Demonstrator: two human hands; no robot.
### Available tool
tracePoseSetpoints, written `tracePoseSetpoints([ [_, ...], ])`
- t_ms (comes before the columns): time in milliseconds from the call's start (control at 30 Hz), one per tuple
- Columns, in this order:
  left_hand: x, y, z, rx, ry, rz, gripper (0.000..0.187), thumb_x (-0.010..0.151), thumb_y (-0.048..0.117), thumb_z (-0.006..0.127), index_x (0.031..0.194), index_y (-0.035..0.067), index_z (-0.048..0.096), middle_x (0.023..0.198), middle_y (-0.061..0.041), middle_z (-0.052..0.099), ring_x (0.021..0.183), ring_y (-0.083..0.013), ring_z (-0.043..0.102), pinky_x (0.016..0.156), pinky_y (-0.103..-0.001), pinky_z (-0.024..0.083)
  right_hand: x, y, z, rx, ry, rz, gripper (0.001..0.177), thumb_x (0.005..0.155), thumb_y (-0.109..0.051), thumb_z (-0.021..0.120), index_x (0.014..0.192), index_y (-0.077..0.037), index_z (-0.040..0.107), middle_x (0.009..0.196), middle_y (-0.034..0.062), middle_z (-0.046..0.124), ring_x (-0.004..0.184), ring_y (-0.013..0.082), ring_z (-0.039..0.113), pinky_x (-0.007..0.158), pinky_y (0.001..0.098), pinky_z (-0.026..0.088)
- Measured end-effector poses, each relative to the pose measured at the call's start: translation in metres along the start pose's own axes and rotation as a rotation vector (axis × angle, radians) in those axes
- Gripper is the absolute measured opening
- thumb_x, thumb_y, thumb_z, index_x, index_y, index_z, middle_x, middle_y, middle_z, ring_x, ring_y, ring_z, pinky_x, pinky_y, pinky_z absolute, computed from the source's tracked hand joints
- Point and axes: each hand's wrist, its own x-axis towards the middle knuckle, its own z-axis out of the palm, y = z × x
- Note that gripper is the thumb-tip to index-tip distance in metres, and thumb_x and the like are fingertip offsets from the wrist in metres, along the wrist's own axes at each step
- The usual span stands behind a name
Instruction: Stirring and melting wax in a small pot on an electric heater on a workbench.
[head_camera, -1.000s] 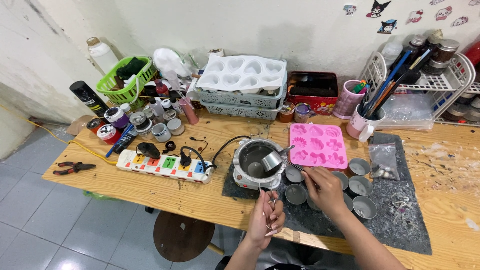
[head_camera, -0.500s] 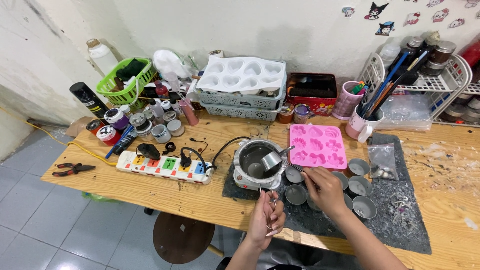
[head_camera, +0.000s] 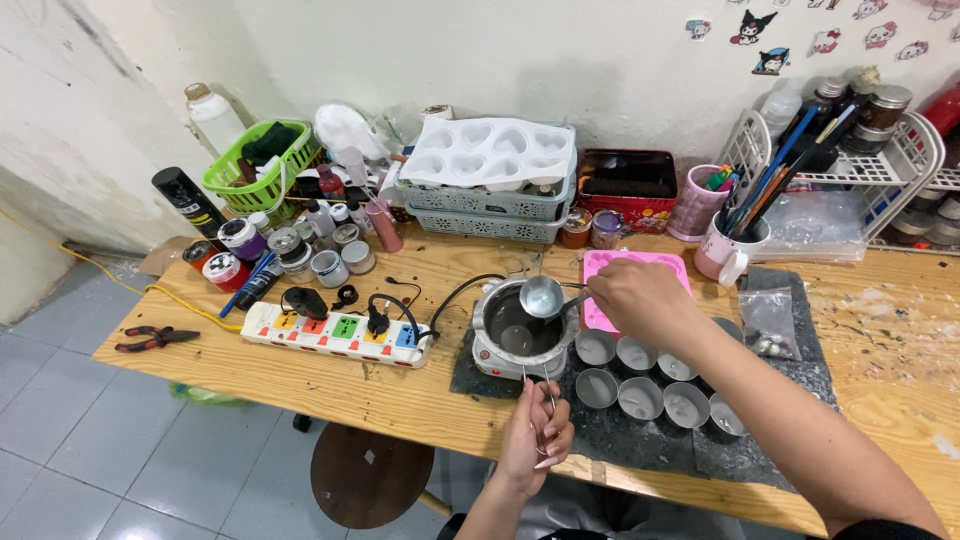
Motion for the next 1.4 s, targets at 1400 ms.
tracePoseSetpoints([
  [1400,-0.001,0.008,0.004,0.063,0.08,-0.029,0.045,0.108,0.05,0.025,0.111,0.009,0.045,0.062,0.004,0.031,0.042,-0.0045,0.031,0.03,-0.018,0.021,-0.216,0.144,-0.03,-0.162,-0.354,0.909,0.038,0.094,-0.054,0.061,0.108,-0.025,0.083,0.089,0.0045,0.08,0.086,0.0273,0.077,0.077,0.0437,0.062],
])
